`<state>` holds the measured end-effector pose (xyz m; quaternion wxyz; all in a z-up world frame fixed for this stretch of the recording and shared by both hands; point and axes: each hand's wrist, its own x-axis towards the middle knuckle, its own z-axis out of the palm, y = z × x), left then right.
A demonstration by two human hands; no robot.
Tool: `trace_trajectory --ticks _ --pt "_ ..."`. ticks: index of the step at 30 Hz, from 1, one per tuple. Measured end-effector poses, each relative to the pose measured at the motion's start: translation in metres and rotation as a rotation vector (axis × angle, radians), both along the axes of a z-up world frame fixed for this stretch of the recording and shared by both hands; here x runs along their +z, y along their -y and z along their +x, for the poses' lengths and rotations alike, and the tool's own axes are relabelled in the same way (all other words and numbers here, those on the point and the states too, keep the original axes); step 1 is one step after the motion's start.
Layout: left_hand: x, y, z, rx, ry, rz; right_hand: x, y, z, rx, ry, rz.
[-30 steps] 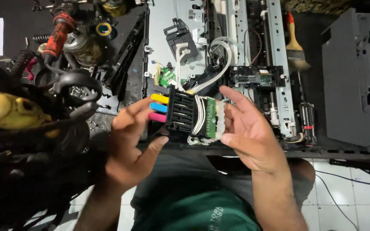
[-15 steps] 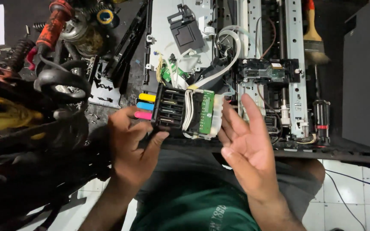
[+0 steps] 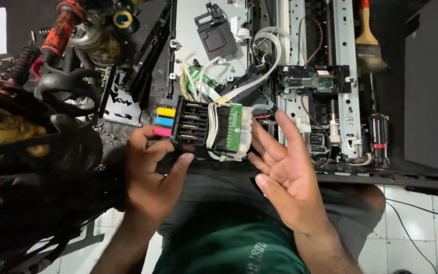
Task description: Disassembling and cleaning the internal components of a printer using a brush
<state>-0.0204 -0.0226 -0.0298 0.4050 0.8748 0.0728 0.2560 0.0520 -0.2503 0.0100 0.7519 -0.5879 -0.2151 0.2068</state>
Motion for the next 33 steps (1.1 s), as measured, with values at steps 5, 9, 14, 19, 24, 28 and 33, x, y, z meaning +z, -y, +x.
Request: trace_trajectory --ticks 5,9,14,19,24,28,33 --pt "0.004 0.004 -0.001 -0.031 0.036 -0.050 0.002 0.006 0.005 0.041 -0.011 -0.028" --pt "0.008 0.013 0.006 0.003 0.118 -0.057 0.011 0.010 0.009 0.059 0.012 -0.039" --pt "0.015 0.020 0.011 0.061 -0.013 -0.251 0.020 0.019 0.007 0.099 0.029 0.017" --pt "0.024 0.014 0.020 0.176 -0.091 -0.312 0.017 0.047 0.005 0.025 0.142 -0.077" --pt "0.039 0.026 0.037 0.133 0.034 -0.370 0.004 0.073 0.022 -0.635 0.540 -0.504" --pt "0.067 0.038 0.049 0.093 -0.022 -0.455 0.004 0.075 0.029 -0.646 0.728 -0.715" --pt "0.049 0.029 0.057 0.138 0.051 -0.796 0.001 0.055 0.026 -0.587 0.989 -0.777"
